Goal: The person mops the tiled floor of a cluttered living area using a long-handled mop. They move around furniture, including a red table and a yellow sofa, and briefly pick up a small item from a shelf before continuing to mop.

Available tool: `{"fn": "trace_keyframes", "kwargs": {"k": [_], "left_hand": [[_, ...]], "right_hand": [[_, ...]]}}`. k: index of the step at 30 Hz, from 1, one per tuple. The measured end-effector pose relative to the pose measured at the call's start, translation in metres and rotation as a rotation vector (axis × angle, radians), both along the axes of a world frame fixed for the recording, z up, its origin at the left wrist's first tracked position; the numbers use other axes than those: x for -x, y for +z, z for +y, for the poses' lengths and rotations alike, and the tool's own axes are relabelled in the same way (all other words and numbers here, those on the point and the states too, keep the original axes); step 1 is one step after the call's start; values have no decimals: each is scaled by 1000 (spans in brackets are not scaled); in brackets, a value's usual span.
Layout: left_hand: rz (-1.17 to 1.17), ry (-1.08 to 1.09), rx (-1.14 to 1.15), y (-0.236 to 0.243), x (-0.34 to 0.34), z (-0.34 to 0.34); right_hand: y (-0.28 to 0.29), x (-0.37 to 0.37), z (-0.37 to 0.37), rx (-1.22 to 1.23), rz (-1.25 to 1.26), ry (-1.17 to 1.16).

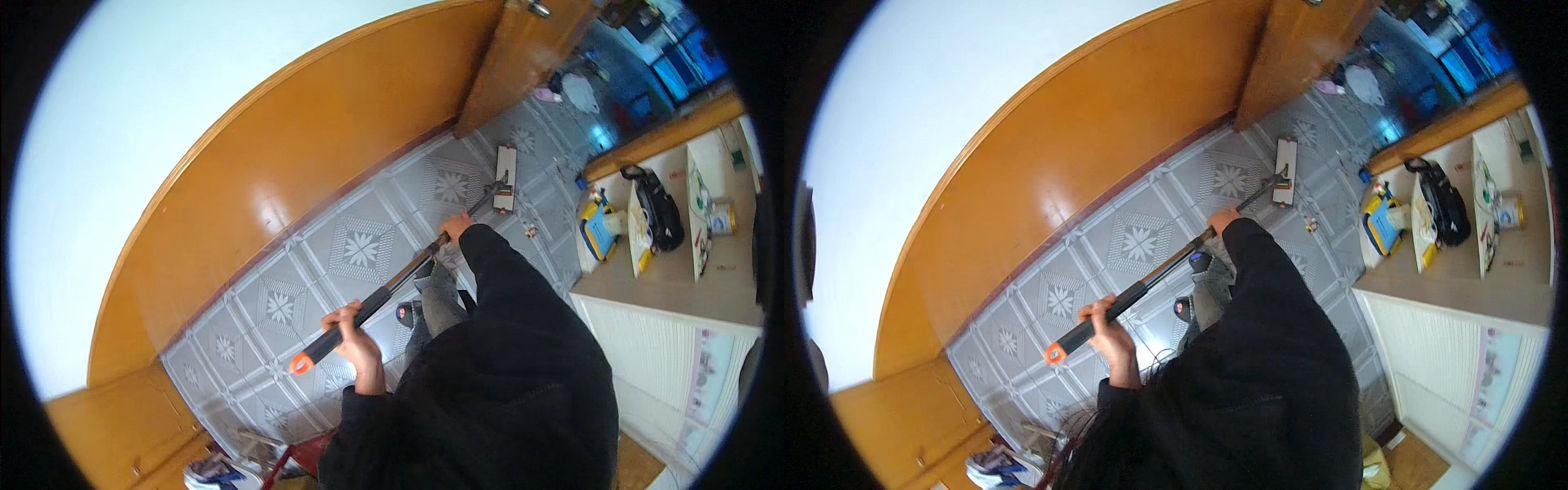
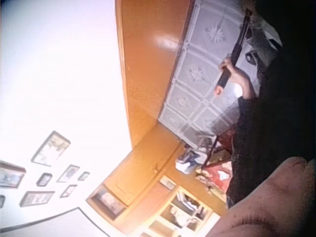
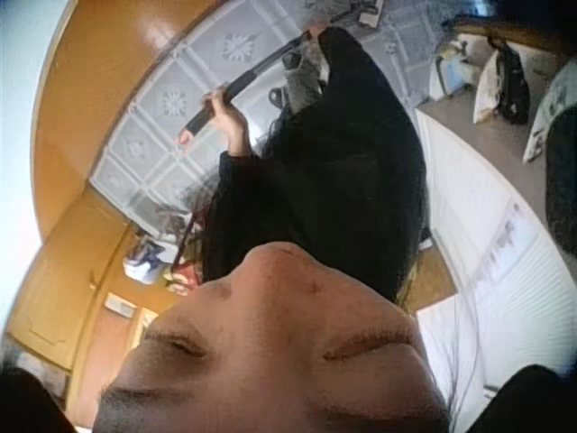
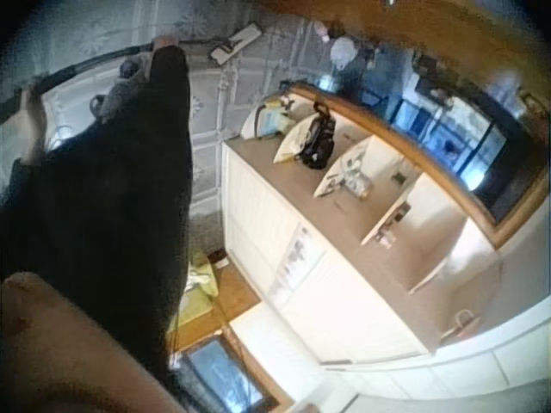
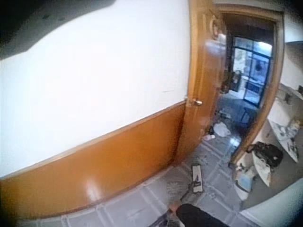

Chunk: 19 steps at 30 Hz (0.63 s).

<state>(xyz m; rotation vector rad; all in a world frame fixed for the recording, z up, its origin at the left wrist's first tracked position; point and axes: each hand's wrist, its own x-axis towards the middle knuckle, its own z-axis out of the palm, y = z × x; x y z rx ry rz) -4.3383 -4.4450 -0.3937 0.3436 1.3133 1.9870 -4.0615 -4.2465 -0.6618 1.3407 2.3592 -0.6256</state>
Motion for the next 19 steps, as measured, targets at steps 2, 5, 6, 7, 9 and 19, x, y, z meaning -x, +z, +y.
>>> {"fn": "trace_keyframes", "kwargs": {"k": [2, 5, 6, 7, 9, 19], "left_hand": [[93, 0, -50, 24, 8, 6], [239, 40, -29, 73, 20, 31], [298, 85, -74, 91, 23, 43], [348, 194, -26, 102, 35, 52], [452, 249, -146, 144, 39, 75], [423, -263, -531, 224, -50, 252]], "right_hand": [[59, 2, 1, -64, 154, 27], [117, 7, 2, -57, 320, -17], [125, 13, 1, -60, 369, -28], [130, 25, 1, -166, 404, -31], [182, 40, 8, -93, 519, -18], [205, -38, 15, -124, 706, -606]]}}
